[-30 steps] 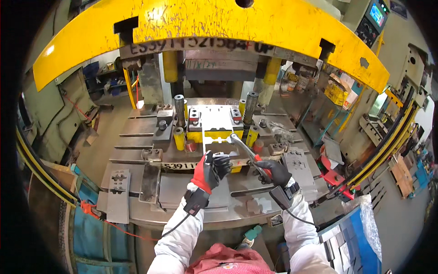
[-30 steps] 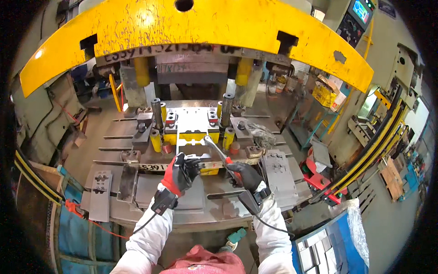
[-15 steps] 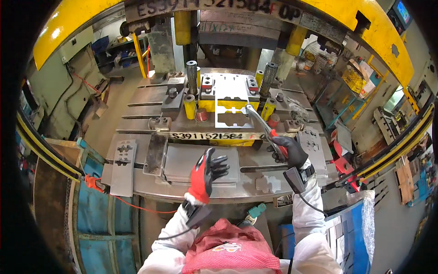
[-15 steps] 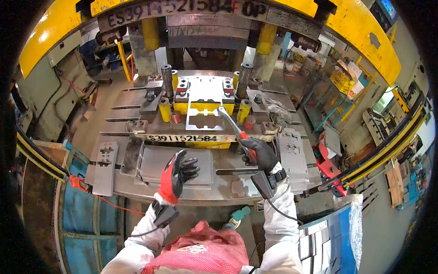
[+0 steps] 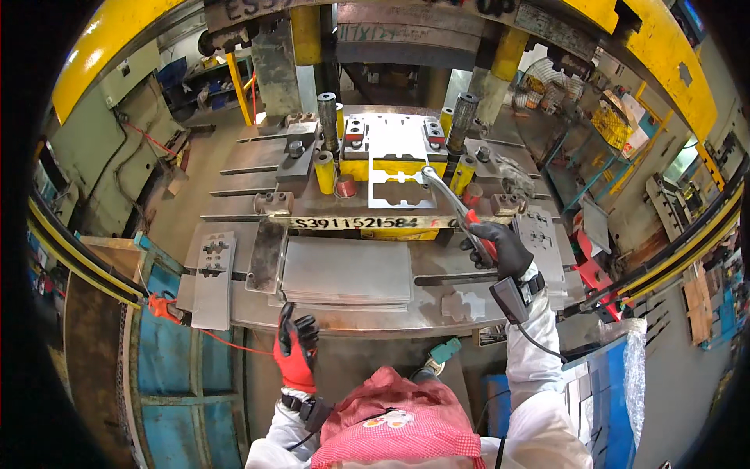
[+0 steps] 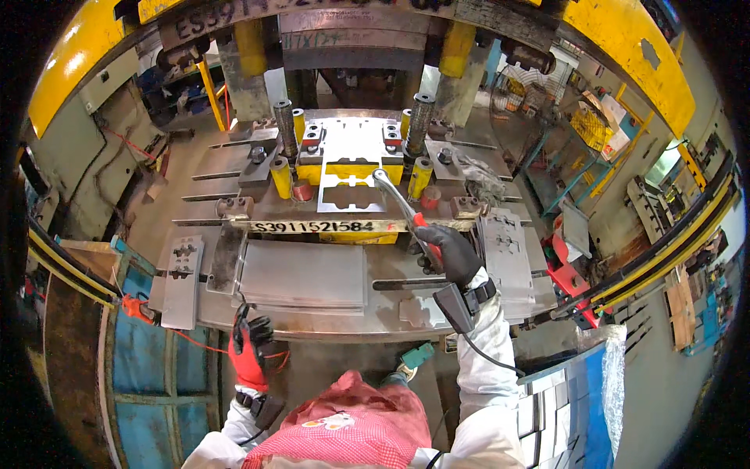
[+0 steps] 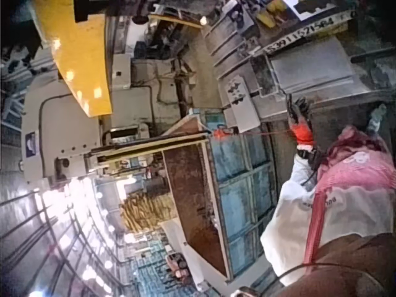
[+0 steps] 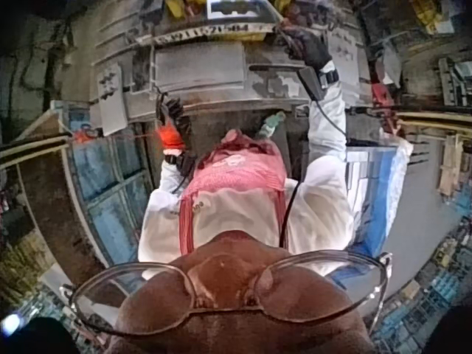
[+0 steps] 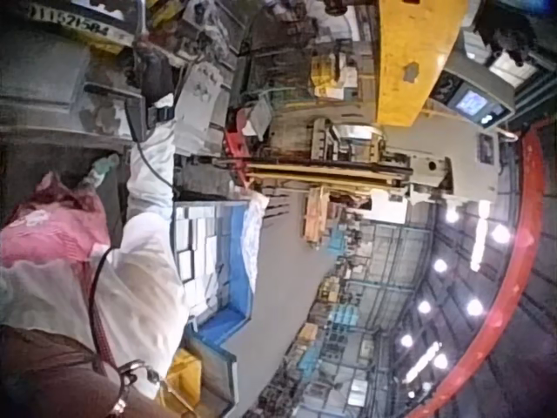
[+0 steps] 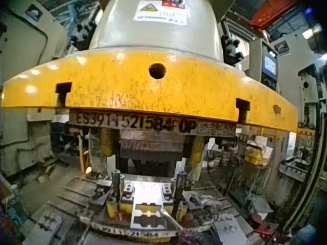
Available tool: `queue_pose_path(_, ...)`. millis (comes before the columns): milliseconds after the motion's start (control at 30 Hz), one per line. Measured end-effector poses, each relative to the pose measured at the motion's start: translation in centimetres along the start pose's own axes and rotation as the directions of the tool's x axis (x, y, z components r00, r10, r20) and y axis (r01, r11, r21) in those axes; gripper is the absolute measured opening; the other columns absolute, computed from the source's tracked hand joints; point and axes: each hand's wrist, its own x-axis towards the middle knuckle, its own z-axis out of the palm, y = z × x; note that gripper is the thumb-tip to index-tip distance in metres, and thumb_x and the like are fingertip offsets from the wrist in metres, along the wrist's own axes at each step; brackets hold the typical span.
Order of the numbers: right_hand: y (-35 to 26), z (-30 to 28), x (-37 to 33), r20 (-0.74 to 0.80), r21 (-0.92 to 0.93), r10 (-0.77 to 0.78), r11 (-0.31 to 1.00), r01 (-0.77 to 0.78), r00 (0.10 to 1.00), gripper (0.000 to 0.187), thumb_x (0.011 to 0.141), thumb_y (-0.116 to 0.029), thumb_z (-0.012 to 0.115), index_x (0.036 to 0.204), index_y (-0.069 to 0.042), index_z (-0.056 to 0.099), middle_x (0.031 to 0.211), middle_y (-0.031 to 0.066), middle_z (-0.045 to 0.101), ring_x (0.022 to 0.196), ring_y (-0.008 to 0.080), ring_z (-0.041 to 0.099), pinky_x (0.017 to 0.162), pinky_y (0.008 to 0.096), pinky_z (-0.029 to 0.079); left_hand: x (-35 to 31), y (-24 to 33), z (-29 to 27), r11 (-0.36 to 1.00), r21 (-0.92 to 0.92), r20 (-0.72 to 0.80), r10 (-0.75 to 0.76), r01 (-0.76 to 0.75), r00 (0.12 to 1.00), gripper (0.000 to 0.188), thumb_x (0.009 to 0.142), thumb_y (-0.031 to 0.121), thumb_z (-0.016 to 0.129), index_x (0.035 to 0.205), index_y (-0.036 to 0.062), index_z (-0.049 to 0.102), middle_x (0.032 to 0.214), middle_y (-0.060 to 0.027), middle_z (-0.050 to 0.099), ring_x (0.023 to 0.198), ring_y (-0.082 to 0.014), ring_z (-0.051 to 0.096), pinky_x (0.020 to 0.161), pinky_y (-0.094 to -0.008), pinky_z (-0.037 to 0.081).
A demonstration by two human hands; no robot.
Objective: Manually loading sheet metal into an industrial stamping press and removing processed parts.
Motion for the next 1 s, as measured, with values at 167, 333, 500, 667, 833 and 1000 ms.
queue_pose_path(167, -1.0, 0.9, -0.7, -0.080, 0.012, -0.027, 1.000, 0.028, 0.996, 0.028, 0.086, -0.031, 0.050, 0.086, -0.005, 0.057, 0.066, 0.0001, 0.052, 0.052, 0.0081, 0.050, 0.047, 0.0229, 0.043, 1.1, 1.0, 5.7, 0.990, 0.071, 0.037, 0.121, -0.124, 0.992, 0.041, 0.094, 0.028, 0.040, 0.128, 0.0054, 0.041, 0.095, -0.0119, 0.061, 0.077, -0.0146, 0.060, 0.067, -0.0262, 0.046)
queue_pose_path(333, -1.5, 1.2, -1.0, -0.048, 0.046, 0.022, 0.999, -0.019, 0.999, 0.027, 0.084, -0.033, 0.051, 0.085, -0.006, 0.057, 0.067, 0.0002, 0.052, 0.053, 0.0093, 0.050, 0.048, 0.0244, 0.044, 0.8, 1.0, 6.6, 0.986, 0.048, 0.091, 0.153, -0.158, 0.984, 0.040, 0.094, 0.025, 0.038, 0.129, 0.0053, 0.040, 0.096, -0.0115, 0.061, 0.079, -0.0146, 0.059, 0.069, -0.0258, 0.046)
queue_pose_path(500, -1.5, 1.1, -1.0, -0.049, 0.039, 0.026, 0.999, -0.025, 0.998, 0.028, 0.083, -0.034, 0.052, 0.086, -0.006, 0.056, 0.067, 0.0002, 0.051, 0.053, 0.0098, 0.049, 0.048, 0.0255, 0.045, 0.0, 0.9, 4.6, 0.979, 0.133, 0.014, 0.154, -0.154, 0.988, 0.038, 0.094, 0.022, 0.039, 0.129, 0.0055, 0.040, 0.100, -0.0116, 0.060, 0.080, -0.0135, 0.058, 0.071, -0.0263, 0.046)
queue_pose_path(667, -1.5, 1.2, -0.9, -0.045, 0.063, 0.053, 0.997, -0.051, 0.998, 0.028, 0.083, -0.035, 0.053, 0.086, -0.007, 0.055, 0.067, 0.0007, 0.050, 0.053, 0.0102, 0.049, 0.049, 0.0259, 0.045, -0.1, -0.3, -1.3, 0.952, 0.215, -0.199, 0.263, -0.220, 0.944, 0.040, 0.090, 0.008, 0.042, 0.129, 0.0038, 0.039, 0.111, -0.0105, 0.056, 0.094, -0.0174, 0.056, 0.084, -0.0296, 0.044)
queue_pose_path(833, -1.2, 0.9, -1.0, -0.034, 0.071, 0.018, 0.997, -0.015, 0.999, 0.029, 0.083, -0.035, 0.053, 0.089, -0.006, 0.056, 0.068, 0.0014, 0.051, 0.055, 0.0102, 0.050, 0.049, 0.0254, 0.044, 1.2, -4.6, -8.5, 0.611, 0.766, -0.253, 0.573, -0.200, 0.779, 0.049, 0.084, 0.006, 0.050, 0.130, 0.0044, 0.036, 0.130, -0.0143, 0.040, 0.118, -0.0253, 0.040, 0.100, -0.0372, 0.029)
queue_pose_path(1000, -0.8, 0.6, -0.4, -0.039, 0.078, 0.024, 0.997, -0.021, 0.999, 0.032, 0.083, -0.034, 0.053, 0.095, -0.005, 0.057, 0.069, 0.0015, 0.051, 0.057, 0.0103, 0.050, 0.050, 0.0246, 0.042, 2.4, -7.4, -10.6, 0.400, 0.911, -0.075, 0.396, -0.098, 0.915, 0.059, 0.076, 0.009, 0.058, 0.131, 0.0096, 0.037, 0.134, -0.0172, 0.034, 0.124, -0.0332, 0.031, 0.104, -0.0403, 0.025)
